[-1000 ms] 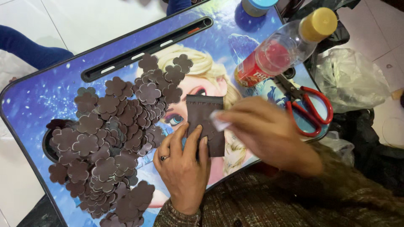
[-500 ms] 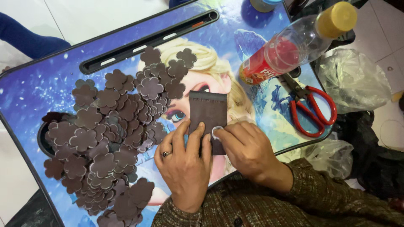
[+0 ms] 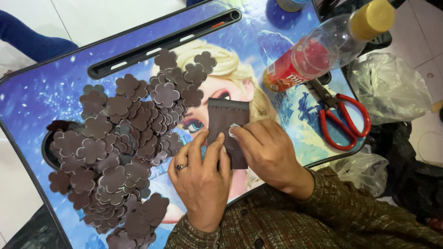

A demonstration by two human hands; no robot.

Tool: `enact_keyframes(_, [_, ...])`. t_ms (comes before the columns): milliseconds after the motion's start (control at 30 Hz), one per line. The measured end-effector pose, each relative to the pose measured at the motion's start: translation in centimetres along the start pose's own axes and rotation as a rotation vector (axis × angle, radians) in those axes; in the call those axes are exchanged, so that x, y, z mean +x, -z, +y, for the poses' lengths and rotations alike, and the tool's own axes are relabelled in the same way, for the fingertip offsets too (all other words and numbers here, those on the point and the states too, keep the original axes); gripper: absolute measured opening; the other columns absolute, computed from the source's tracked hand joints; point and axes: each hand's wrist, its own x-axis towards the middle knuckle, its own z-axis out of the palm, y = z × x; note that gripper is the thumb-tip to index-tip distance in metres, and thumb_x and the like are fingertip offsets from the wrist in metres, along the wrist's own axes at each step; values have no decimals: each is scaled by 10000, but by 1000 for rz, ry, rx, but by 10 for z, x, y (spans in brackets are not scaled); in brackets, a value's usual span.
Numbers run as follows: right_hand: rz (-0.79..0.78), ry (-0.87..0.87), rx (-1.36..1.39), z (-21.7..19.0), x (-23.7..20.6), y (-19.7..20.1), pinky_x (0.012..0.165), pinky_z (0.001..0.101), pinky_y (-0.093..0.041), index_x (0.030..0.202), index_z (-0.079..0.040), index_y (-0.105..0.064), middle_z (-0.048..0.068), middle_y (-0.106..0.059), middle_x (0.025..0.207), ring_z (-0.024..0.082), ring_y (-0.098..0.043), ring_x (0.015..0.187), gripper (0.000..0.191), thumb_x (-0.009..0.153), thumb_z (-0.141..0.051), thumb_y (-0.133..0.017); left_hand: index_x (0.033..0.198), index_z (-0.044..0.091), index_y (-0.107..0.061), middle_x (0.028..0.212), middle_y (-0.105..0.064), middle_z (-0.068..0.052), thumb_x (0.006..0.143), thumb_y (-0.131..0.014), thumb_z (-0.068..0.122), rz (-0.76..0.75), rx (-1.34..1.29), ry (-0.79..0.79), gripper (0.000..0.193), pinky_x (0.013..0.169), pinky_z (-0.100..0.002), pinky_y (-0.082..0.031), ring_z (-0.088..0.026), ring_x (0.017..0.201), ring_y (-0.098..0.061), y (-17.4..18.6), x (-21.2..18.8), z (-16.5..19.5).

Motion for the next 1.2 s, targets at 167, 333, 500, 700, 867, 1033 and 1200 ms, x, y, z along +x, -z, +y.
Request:
enact_keyframes(167, [-48, -24, 15, 2, -8, 12, 750, 411, -489, 1110, -22, -689, 85, -632, 932, 286, -615, 851, 283, 831, -16, -731, 1153, 212, -767, 1282, -651, -12, 863, -748, 178, -12, 4, -15, 292, 1025, -436, -395, -239, 1157, -564, 0, 0, 0])
enact_keyframes(333, [-22, 67, 71, -5, -10, 8, 756, 401, -491, 1096, -19, -708, 89, -632, 945, 276, -621, 862, 300, 797, -25, -737, 1152, 220, -765, 1282, -651, -5, 872, -751, 177, -1, 28, -18, 283, 1024, -440, -394, -236, 1152, -567, -2, 1, 0])
enact_keyframes(500, [-147, 33, 176, 3, -23, 17, 720, 392, -494, 1065, -35, -725, 77, -651, 890, 263, -629, 822, 287, 779, -29, -749, 1153, 209, -765, 1274, -655, -4, 870, -745, 169, -10, 14, -16, 286, 1036, -439, -391, -235, 1151, -574, 0, 0, 0])
enact_keyframes(700, [-129, -355, 569, 27, -23, 19, 702, 294, -542, 1057, -36, -730, 79, -718, 961, 170, -703, 828, 126, 934, -59, -712, 1228, 157, -711, 1204, -689, 8, 908, -739, 198, 5, -68, -4, 323, 1067, -429, -383, -221, 1139, -595, -1, 0, -3])
enact_keyframes(867, [-103, -434, 522, 22, -19, 9, 592, 285, -517, 1030, -29, -742, 84, -729, 937, 169, -689, 742, 127, 914, -81, -738, 1331, 87, -629, 1108, -683, 4, 908, -763, 280, -44, -99, 94, 483, 1037, -430, -382, -211, 1091, -607, -6, 2, -5])
enact_keyframes(1033, [-52, -355, 496, 23, -16, 8, 638, 282, -528, 1037, -25, -733, 88, -724, 962, 164, -699, 787, 118, 929, -71, -737, 1373, 108, -630, 1297, -650, -43, 893, -756, 249, -10, -16, 40, 516, 1051, -445, -378, -269, 1193, -555, -9, 5, -5])
enact_keyframes(1200, [-33, -378, 487, 23, -16, 6, 589, 274, -513, 1029, -31, -742, 81, -727, 946, 156, -686, 746, 115, 921, -72, -746, 1263, 138, -681, 1369, -620, -41, 873, -771, 236, -10, -27, 25, 412, 1053, -465, -368, -287, 1258, -524, -10, 6, -5])
